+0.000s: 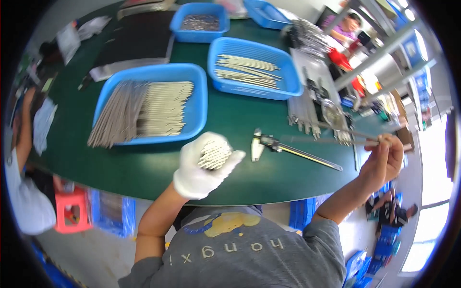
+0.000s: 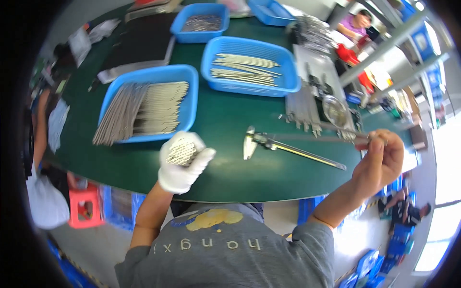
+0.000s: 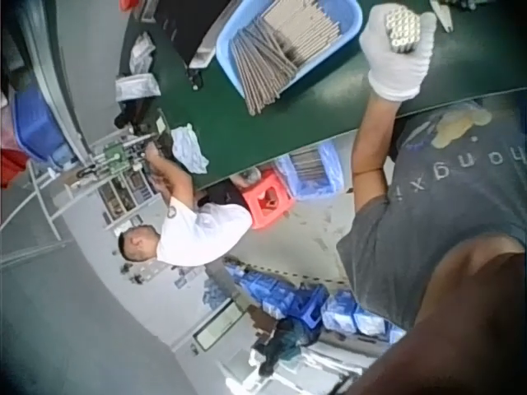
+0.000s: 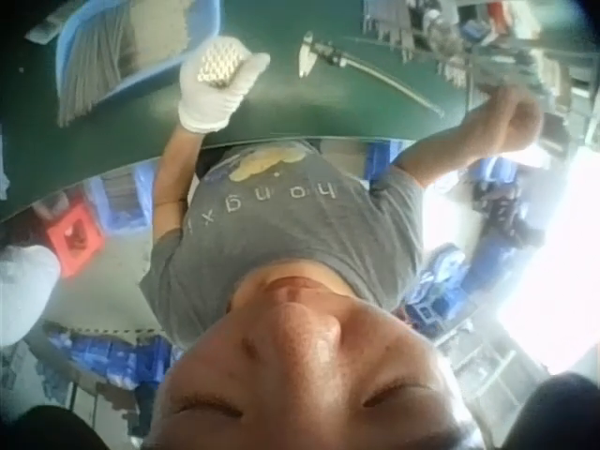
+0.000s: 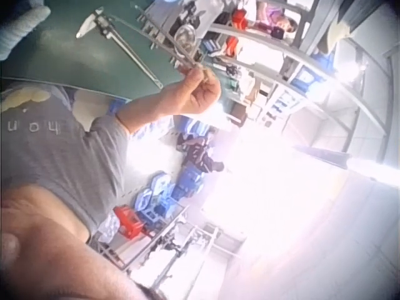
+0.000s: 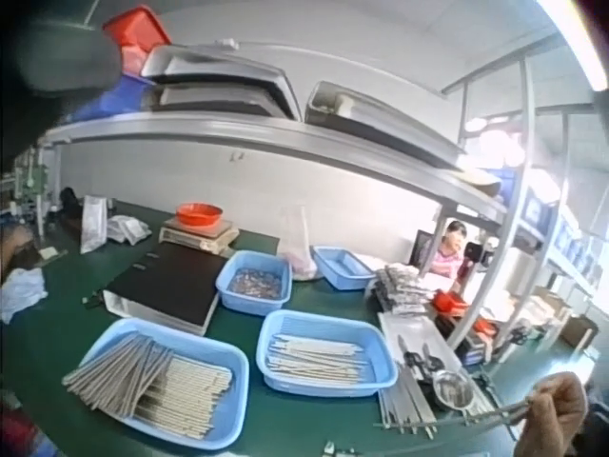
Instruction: Inspecting, sorting, and measuring small metal rods using a digital caliper at a manufacturing workbench.
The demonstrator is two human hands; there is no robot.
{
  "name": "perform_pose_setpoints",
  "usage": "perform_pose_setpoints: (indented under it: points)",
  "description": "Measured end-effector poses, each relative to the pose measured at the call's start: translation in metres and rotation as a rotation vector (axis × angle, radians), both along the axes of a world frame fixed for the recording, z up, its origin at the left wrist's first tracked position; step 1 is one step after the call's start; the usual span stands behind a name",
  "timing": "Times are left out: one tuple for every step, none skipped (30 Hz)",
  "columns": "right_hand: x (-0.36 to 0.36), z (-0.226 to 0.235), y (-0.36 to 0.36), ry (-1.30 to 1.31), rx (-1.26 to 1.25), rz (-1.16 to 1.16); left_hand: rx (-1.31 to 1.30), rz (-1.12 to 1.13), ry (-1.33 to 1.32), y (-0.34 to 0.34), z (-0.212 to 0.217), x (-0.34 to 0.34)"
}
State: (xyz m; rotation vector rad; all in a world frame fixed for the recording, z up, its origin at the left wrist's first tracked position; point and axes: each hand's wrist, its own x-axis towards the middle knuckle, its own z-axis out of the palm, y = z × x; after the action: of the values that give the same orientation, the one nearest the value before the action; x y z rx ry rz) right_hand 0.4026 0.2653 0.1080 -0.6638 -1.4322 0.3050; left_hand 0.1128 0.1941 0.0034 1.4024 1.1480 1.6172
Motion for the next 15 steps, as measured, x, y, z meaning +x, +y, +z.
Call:
perform_pose_setpoints:
  points:
    - [0.02, 0.0, 0.005, 0.038, 0.031, -0.076, 0.072, 0.028, 0.028, 0.002, -0.006, 0.002]
    - [0.037, -0.003, 0.011, 0.073, 0.027, -0.184, 0.077, 0.053, 0.014, 0.005, -0.007, 0.005]
    - [0.05, -0.003, 0.016, 0.112, 0.027, -0.279, 0.1, 0.076, -0.008, 0.004, -0.006, 0.004]
    - [0.065, -0.003, 0.02, 0.141, 0.031, -0.372, 0.028, 0.059, -0.156, 0.003, -0.002, 0.007]
    - [0.078, -0.013, 0.032, 0.181, 0.02, -0.438, -0.005, 0.093, -0.185, 0.001, -0.008, 0.006]
    - [0.089, -0.018, 0.038, 0.189, 0.017, -0.508, 0.037, 0.102, -0.112, 0.001, -0.015, 0.0]
    - [0.102, -0.024, 0.045, 0.198, 0.013, -0.574, 0.012, 0.102, -0.121, 0.002, -0.018, -0.002]
    - [0.118, -0.033, 0.052, 0.241, 0.007, -0.605, 0.011, 0.07, -0.135, 0.0, -0.014, -0.002]
    - [0.136, -0.044, 0.06, 0.285, 0.005, -0.639, 0.011, 0.033, -0.15, 0.002, -0.01, -0.002]
    - [0.154, -0.058, 0.067, 0.328, 0.0, -0.666, 0.011, -0.006, -0.143, 0.001, -0.007, -0.002]
    - [0.168, -0.071, 0.077, 0.375, -0.007, -0.679, 0.013, -0.032, -0.133, -0.001, -0.003, -0.004]
    - [0.178, -0.085, 0.086, 0.425, -0.017, -0.69, 0.034, -0.06, -0.118, -0.001, -0.002, -0.005]
    - [0.186, -0.099, 0.095, 0.475, -0.031, -0.699, 0.058, -0.066, -0.108, -0.003, 0.002, -0.003]
    - [0.191, -0.112, 0.105, 0.516, -0.033, -0.714, 0.046, -0.062, -0.107, -0.005, 0.006, 0.0]
    - [0.197, -0.124, 0.114, 0.579, -0.039, -0.718, 0.033, -0.057, -0.106, -0.007, 0.008, 0.003]
